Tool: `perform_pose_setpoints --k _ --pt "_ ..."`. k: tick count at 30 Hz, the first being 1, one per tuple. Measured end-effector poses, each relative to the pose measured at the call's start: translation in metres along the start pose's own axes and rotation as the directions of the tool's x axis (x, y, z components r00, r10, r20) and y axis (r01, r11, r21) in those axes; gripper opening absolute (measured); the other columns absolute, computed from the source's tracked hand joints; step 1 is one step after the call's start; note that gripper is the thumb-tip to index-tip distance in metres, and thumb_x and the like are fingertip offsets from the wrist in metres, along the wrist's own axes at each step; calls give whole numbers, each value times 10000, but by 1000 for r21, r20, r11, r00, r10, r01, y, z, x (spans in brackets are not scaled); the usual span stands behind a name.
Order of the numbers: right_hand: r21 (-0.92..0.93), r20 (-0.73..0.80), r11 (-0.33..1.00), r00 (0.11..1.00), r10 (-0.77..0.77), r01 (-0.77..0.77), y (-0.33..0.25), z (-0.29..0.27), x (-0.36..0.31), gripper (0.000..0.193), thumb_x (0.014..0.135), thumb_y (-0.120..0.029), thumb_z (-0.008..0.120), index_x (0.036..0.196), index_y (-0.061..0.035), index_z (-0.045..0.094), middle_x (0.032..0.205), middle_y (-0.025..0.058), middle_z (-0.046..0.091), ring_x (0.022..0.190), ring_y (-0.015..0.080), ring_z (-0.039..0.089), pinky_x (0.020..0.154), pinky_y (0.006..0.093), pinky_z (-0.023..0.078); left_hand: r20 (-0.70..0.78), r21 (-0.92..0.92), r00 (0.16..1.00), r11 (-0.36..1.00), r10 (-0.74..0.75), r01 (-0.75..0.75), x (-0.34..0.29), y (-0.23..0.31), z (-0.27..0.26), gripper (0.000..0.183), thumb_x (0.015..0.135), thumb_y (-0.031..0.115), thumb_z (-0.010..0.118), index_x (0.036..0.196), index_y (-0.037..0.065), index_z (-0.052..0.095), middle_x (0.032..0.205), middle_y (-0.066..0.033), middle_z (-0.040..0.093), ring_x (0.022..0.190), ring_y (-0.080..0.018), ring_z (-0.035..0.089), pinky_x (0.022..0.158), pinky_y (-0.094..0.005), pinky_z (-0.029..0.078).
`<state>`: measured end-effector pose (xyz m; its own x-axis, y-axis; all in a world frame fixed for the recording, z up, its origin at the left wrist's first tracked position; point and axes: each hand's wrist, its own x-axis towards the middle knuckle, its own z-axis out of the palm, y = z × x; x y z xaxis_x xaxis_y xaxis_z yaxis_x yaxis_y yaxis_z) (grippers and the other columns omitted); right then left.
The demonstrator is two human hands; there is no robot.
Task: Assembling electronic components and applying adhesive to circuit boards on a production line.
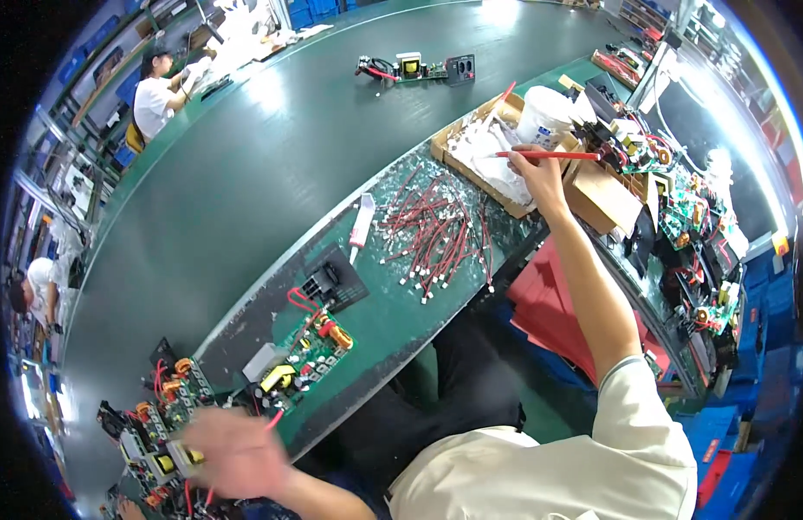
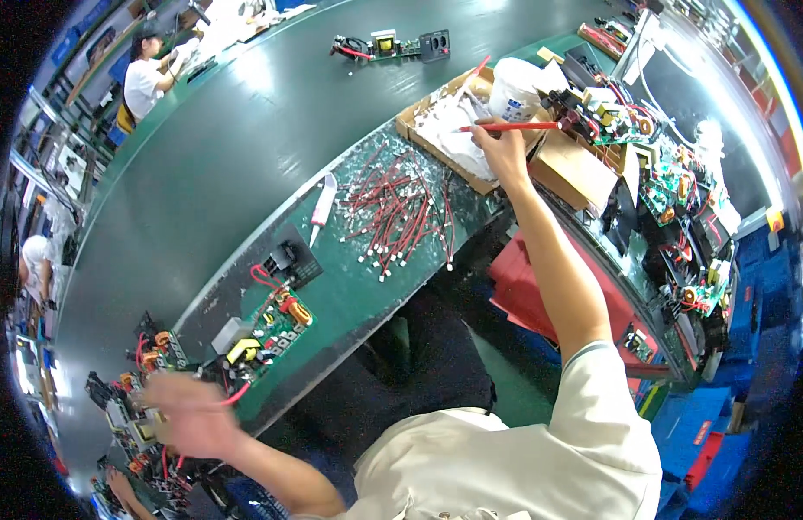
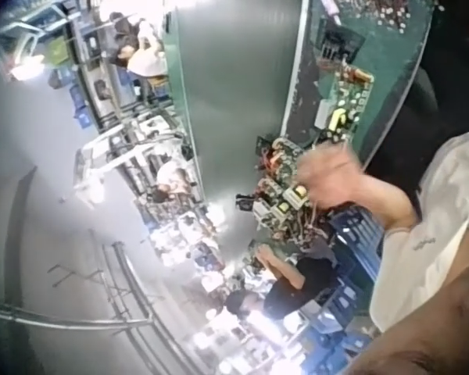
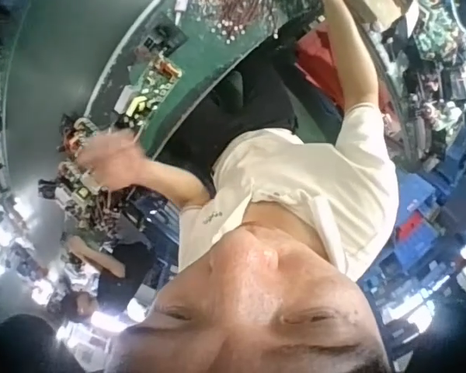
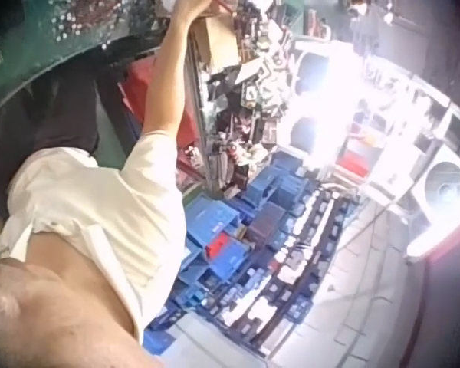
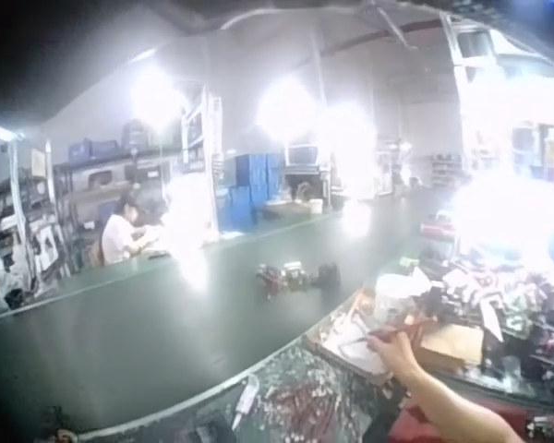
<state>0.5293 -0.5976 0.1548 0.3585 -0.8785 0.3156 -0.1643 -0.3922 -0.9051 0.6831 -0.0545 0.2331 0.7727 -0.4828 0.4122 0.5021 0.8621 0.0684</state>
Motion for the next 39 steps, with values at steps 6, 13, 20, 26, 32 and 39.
perform_pose_setpoints --k 6,13,20,26,32,39 --pt "330 -18 934 988 151 -137 -2 17 -7 266 900 -100 697 1068 100 645 992 141 682 837 187 695 768 268 576 310 -180 805 863 506 -472 41 76 0 215 911 222 644 1058 65 651 955 -8 578 824 -126 554 716 -295 435" --pt "173 -20 972 986 163 -157 11 -1 -8 258 905 -110 693 1074 83 661 965 120 691 846 158 678 768 255 571 90 -202 935 926 342 -319 34 1 -34 178 920 194 648 1052 74 652 913 11 557 800 -115 534 699 -289 425" --pt "-71 71 996 996 -53 58 -17 4 -9 263 880 -107 682 1107 25 688 976 71 700 903 128 624 828 267 488 -87 60 923 923 -374 380 -37 -75 -54 458 909 513 659 1212 170 659 957 -18 565 828 -164 485 724 -337 415" --pt "-87 140 992 987 -82 95 -11 4 -15 225 883 -95 663 1077 7 715 919 40 696 836 101 598 759 248 473 -422 842 262 -268 -868 468 -138 -100 -103 397 913 215 712 1262 35 649 1042 -126 688 899 -184 665 776 -302 537" --pt "-250 143 968 990 16 20 -30 -6 -24 234 864 -89 655 1065 11 722 848 48 694 770 87 586 692 241 464 -570 796 320 -412 -757 444 -152 -97 -82 476 918 267 707 1321 37 599 1032 -149 692 903 -226 684 796 -336 544" --pt "350 310 928 951 14 -128 -127 -13 -78 236 875 6 627 1108 38 648 1079 86 679 947 138 617 857 249 477 -505 836 411 -310 -759 454 -88 -40 -29 476 854 195 754 1282 36 617 1137 -124 704 990 -232 701 882 -341 543"
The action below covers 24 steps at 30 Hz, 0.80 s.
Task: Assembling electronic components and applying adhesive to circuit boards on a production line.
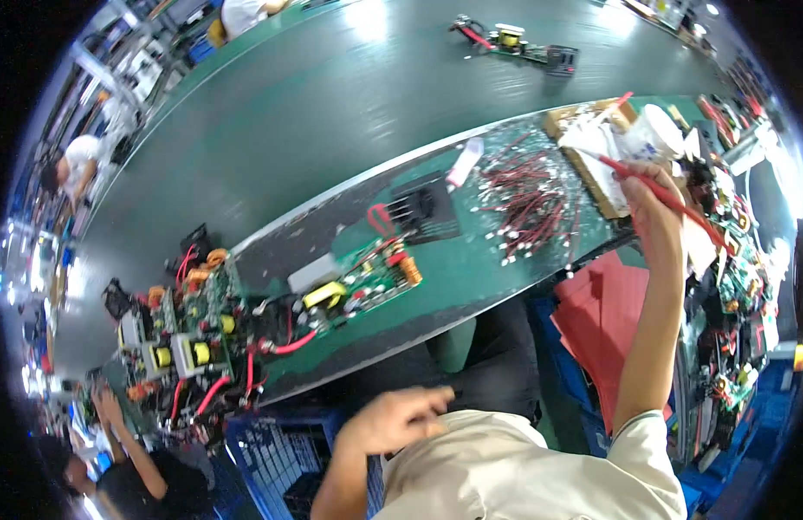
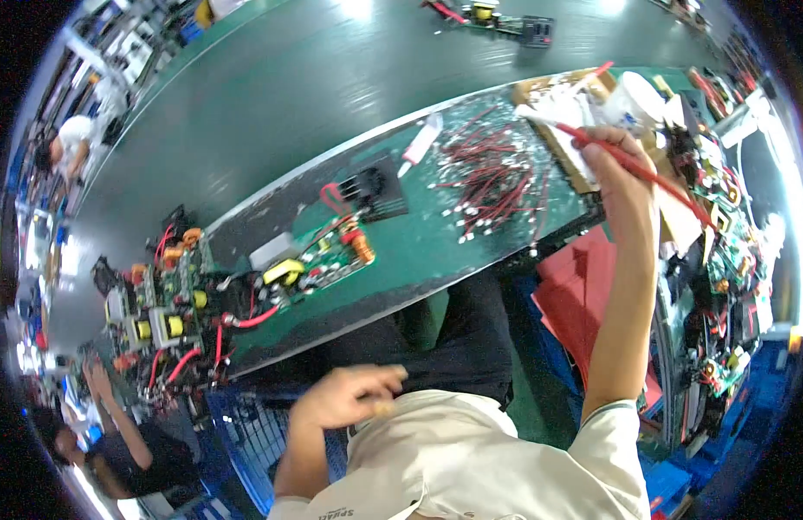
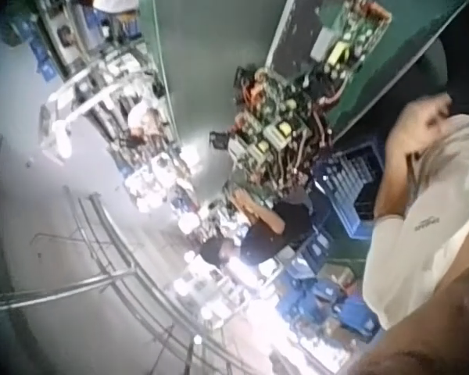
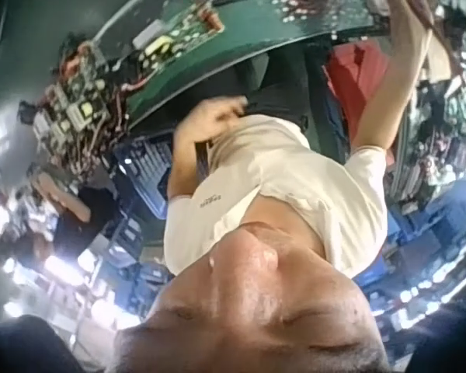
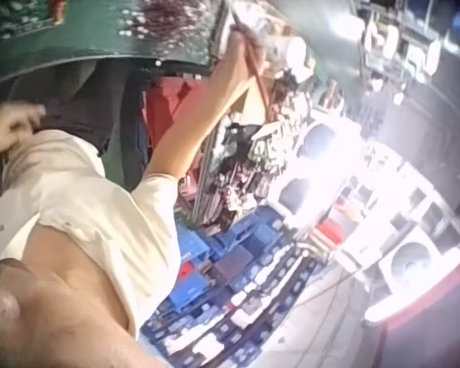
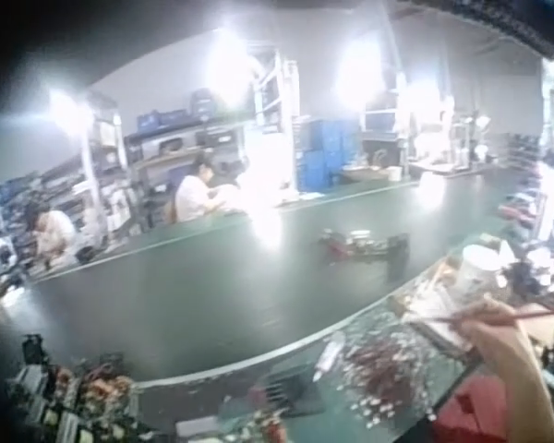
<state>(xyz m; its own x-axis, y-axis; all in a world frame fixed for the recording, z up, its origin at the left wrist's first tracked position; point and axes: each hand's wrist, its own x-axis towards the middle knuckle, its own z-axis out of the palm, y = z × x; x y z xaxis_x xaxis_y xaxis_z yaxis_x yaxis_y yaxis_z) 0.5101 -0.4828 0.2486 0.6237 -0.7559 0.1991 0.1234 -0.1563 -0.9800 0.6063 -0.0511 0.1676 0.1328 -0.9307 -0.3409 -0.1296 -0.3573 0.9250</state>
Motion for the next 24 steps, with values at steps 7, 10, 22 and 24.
perform_pose_setpoints --k 7,10,22,24 --pt "15 533 1000 846 9 -20 -8 126 -80 194 837 35 652 1028 25 684 1079 136 670 952 187 661 857 323 537 -768 635 366 697 525 333 12 16 -63 584 713 173 848 1251 88 640 1426 -163 468 1354 -410 388 1120 -502 325" --pt "-143 527 982 831 180 -122 -19 156 -102 185 894 61 616 1076 60 647 1049 116 664 940 155 653 838 284 531 -785 616 453 605 422 505 18 1 -62 786 704 277 864 1408 205 521 1531 -158 312 1429 -474 236 1139 -625 235" --pt "-318 631 845 761 -149 429 -9 181 -126 161 861 40 665 1018 8 662 975 81 673 863 146 641 776 272 523 -786 618 375 649 492 444 45 -44 -57 1107 671 541 820 1524 49 314 1592 -142 274 1475 -446 184 1114 -635 255" --pt "-341 609 852 784 -122 397 -3 182 -128 164 865 39 664 1025 0 666 974 79 673 857 137 645 763 264 530 -786 618 372 647 494 446 46 -44 -56 1101 675 547 814 1514 33 319 1591 -138 278 1474 -444 188 1111 -636 259"
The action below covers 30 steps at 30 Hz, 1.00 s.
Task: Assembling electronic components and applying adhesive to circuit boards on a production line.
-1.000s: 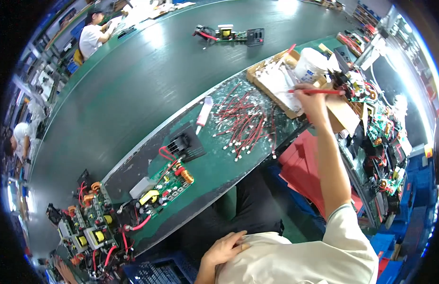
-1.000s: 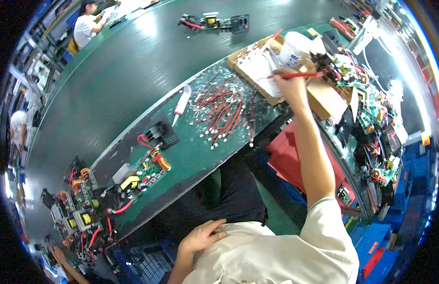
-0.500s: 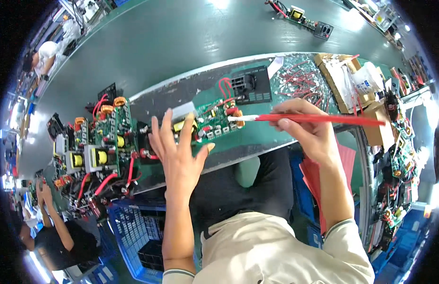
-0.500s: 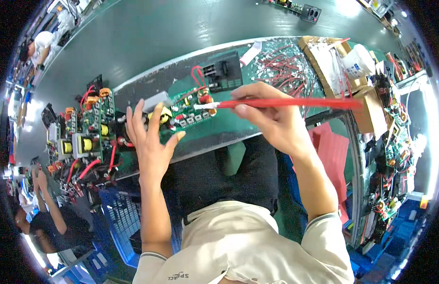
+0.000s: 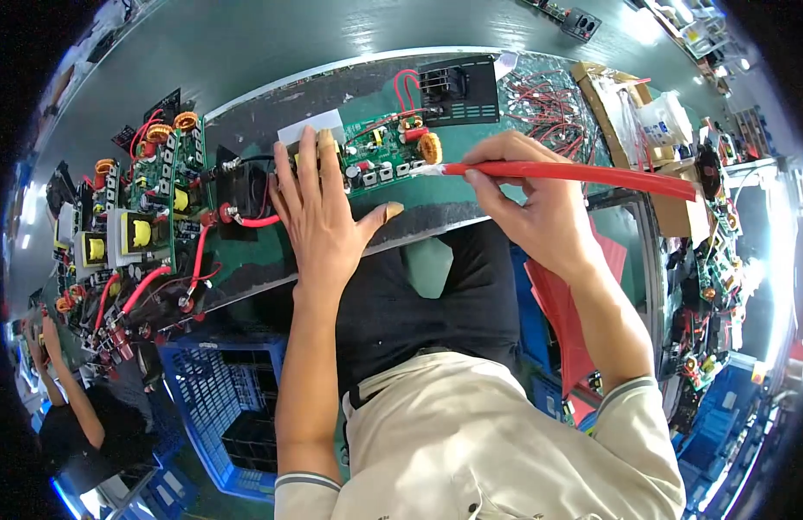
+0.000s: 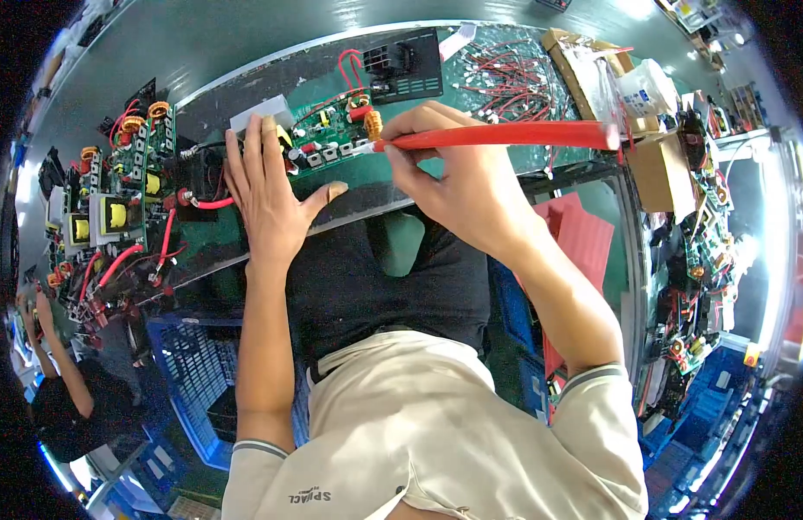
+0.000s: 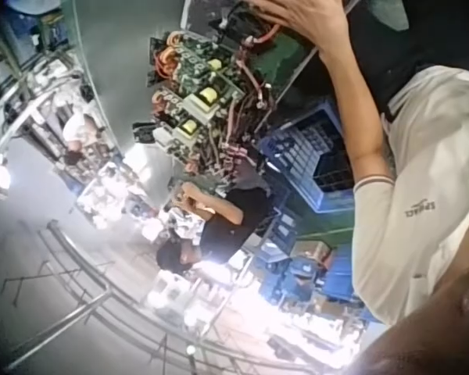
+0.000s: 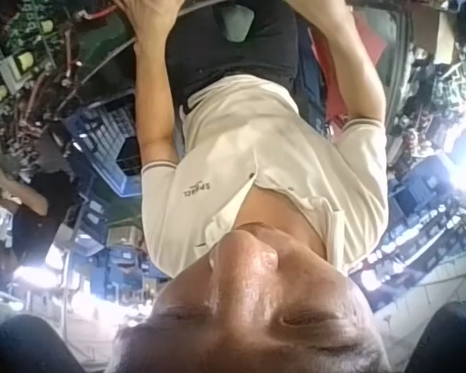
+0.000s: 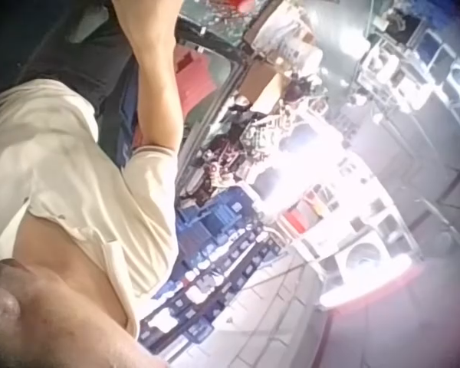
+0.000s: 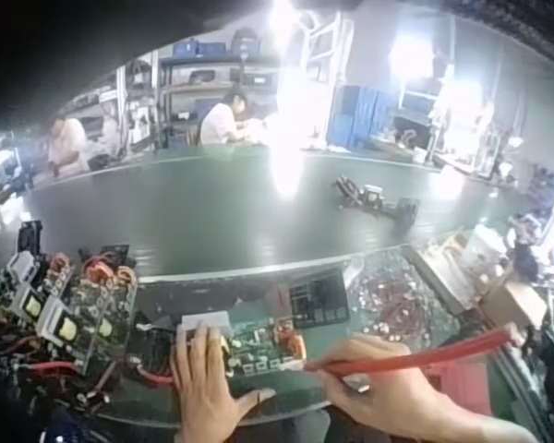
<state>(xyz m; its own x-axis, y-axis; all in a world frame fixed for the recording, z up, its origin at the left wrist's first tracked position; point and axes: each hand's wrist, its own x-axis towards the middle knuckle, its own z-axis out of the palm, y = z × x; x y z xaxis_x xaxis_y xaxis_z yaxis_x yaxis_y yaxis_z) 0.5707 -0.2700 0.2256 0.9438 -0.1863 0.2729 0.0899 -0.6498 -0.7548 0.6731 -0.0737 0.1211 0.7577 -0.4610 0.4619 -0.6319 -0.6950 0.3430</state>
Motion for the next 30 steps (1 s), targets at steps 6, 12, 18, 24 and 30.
perform_pose_setpoints --k 6,12,18,24,30 --pt "-156 -21 980 991 -129 124 5 7 4 162 861 46 672 1015 -6 675 974 80 675 858 125 658 754 248 543 -21 3 1000 1000 4 -4 -3 -3 1 1093 671 559 812 1505 40 333 1583 -133 292 1467 -444 205 1109 -641 263" --pt "-165 2 959 972 -235 232 3 21 8 130 869 52 670 983 -6 692 932 57 679 826 114 645 702 236 513 -42 -29 999 999 12 -13 -2 -5 2 1100 657 571 815 1500 41 347 1568 -134 312 1459 -439 223 1125 -639 248" --pt "-102 -24 980 984 -177 174 -6 32 8 146 859 44 679 985 -29 698 929 47 677 771 97 623 628 235 484 -29 -50 1000 999 1 -2 -3 -6 3 1103 661 556 819 1510 43 336 1571 -128 305 1469 -425 206 1143 -620 237" --pt "-86 -65 971 971 -231 225 -3 39 12 166 837 49 696 987 -22 691 935 58 674 797 102 638 635 229 489 -21 -55 1000 998 -18 17 -4 -5 3 1124 645 545 827 1519 49 325 1578 -117 290 1476 -415 192 1152 -621 227" --pt "-213 -4 951 974 -228 222 -10 46 18 187 829 60 688 995 -26 700 964 73 703 834 113 666 674 228 513 -33 -77 999 997 -11 9 -3 -5 3 1122 629 508 852 1512 47 337 1574 -112 295 1473 -410 205 1150 -618 231"
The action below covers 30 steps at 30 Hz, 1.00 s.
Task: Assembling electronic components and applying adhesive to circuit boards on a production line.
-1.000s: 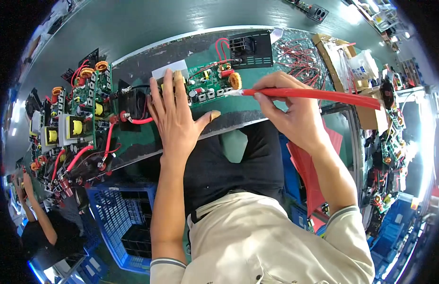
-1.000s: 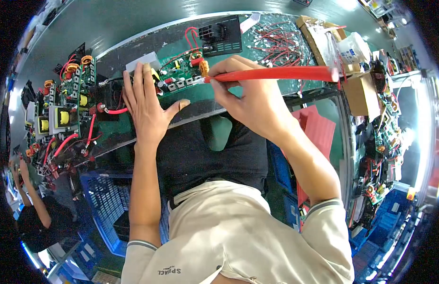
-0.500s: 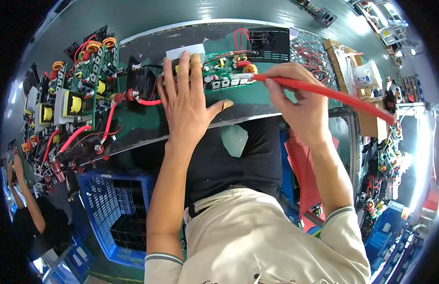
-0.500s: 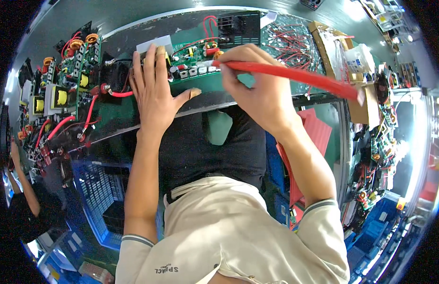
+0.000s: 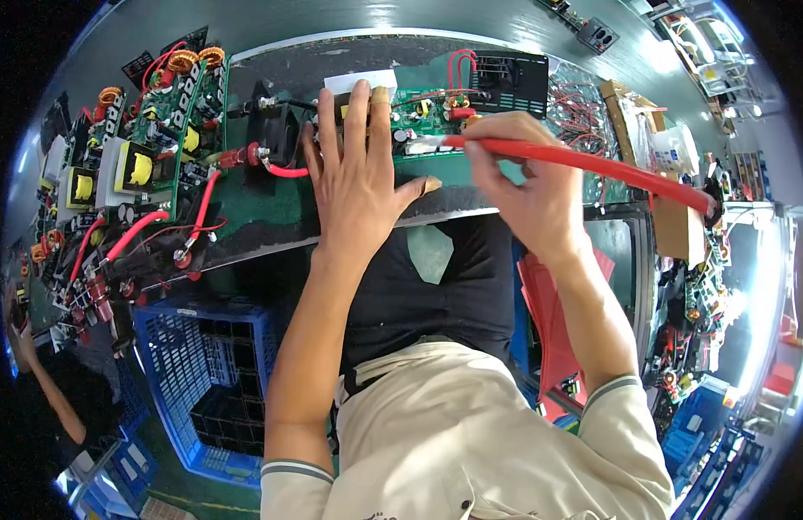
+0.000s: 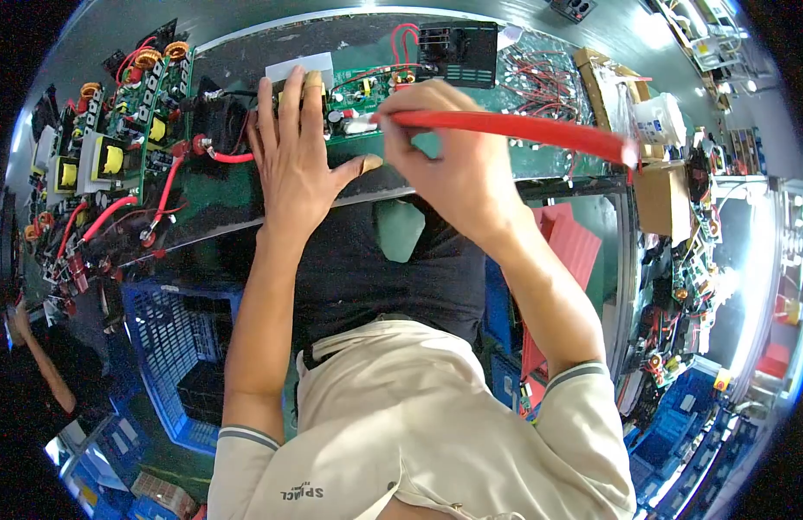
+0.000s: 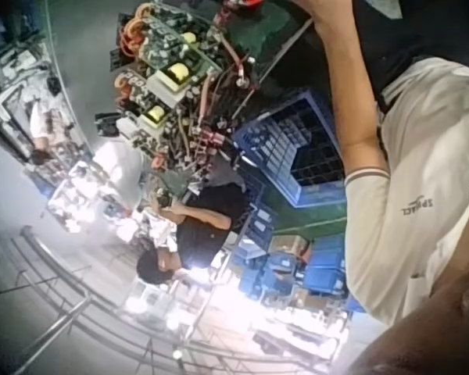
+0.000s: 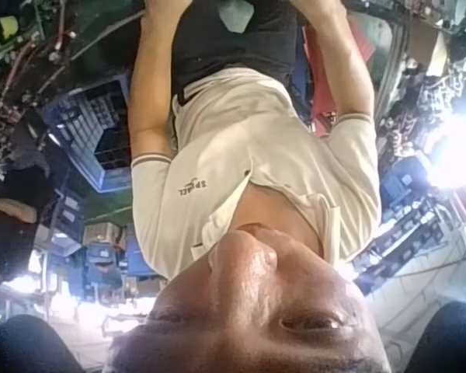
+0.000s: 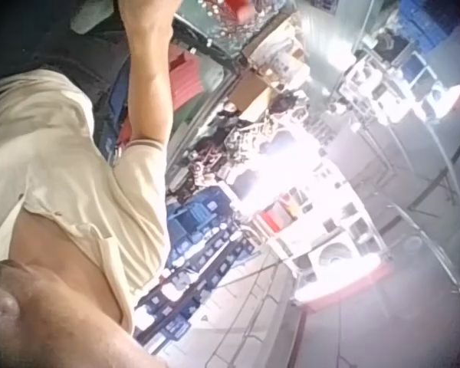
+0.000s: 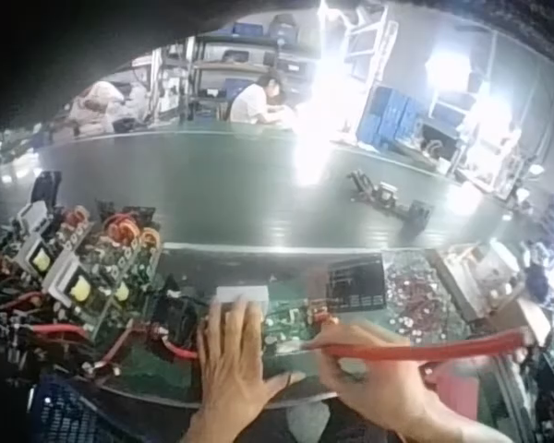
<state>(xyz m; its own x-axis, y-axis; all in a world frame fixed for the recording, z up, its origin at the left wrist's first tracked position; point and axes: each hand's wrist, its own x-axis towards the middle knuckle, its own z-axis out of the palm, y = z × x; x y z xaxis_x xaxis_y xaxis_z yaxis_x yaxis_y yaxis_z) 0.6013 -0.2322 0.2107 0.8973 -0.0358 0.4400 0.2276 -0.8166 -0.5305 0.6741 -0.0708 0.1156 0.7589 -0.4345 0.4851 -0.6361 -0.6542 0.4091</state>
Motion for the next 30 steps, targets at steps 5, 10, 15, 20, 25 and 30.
perform_pose_setpoints --k 5,10,15,20,25,30 --pt "373 -144 877 915 377 -303 4 -42 12 129 927 41 631 1051 53 666 1033 104 688 969 158 664 820 280 544 1 -4 1000 1000 -10 10 -1 -2 0 1101 624 491 867 1499 52 364 1568 -114 312 1469 -411 213 1150 -611 234" --pt "344 69 882 945 319 -323 23 -80 1 165 899 64 641 1059 34 669 1166 116 648 1010 158 645 897 282 506 30 12 999 1000 -18 18 1 1 -5 1094 641 505 856 1505 59 356 1572 -121 311 1476 -419 202 1143 -621 238" --pt "272 112 932 970 215 -238 7 -66 -15 206 879 72 670 1080 26 660 1098 98 651 974 134 627 864 261 498 53 48 998 999 -25 23 1 3 -4 1090 665 526 838 1513 58 337 1584 -116 288 1477 -422 195 1137 -626 246" --pt "181 50 966 982 180 -186 11 -55 -19 169 858 77 672 1020 34 660 997 74 653 925 122 622 822 259 504 37 55 999 998 -9 7 2 3 -3 1101 665 547 827 1515 56 328 1583 -117 287 1475 -427 195 1134 -627 249" --pt "152 66 979 990 128 -137 13 -50 -17 158 841 61 672 997 35 660 970 83 650 895 121 614 803 259 499 30 54 1000 999 -2 1 1 1 -2 1105 665 557 822 1515 54 325 1583 -121 285 1475 -428 195 1130 -631 254" --pt "150 69 969 980 187 -196 11 -47 -17 153 843 36 667 996 24 663 931 70 654 848 131 621 765 268 502 33 55 999 998 3 -5 1 0 -2 1110 656 544 834 1515 57 326 1585 -125 279 1480 -423 188 1131 -640 250"
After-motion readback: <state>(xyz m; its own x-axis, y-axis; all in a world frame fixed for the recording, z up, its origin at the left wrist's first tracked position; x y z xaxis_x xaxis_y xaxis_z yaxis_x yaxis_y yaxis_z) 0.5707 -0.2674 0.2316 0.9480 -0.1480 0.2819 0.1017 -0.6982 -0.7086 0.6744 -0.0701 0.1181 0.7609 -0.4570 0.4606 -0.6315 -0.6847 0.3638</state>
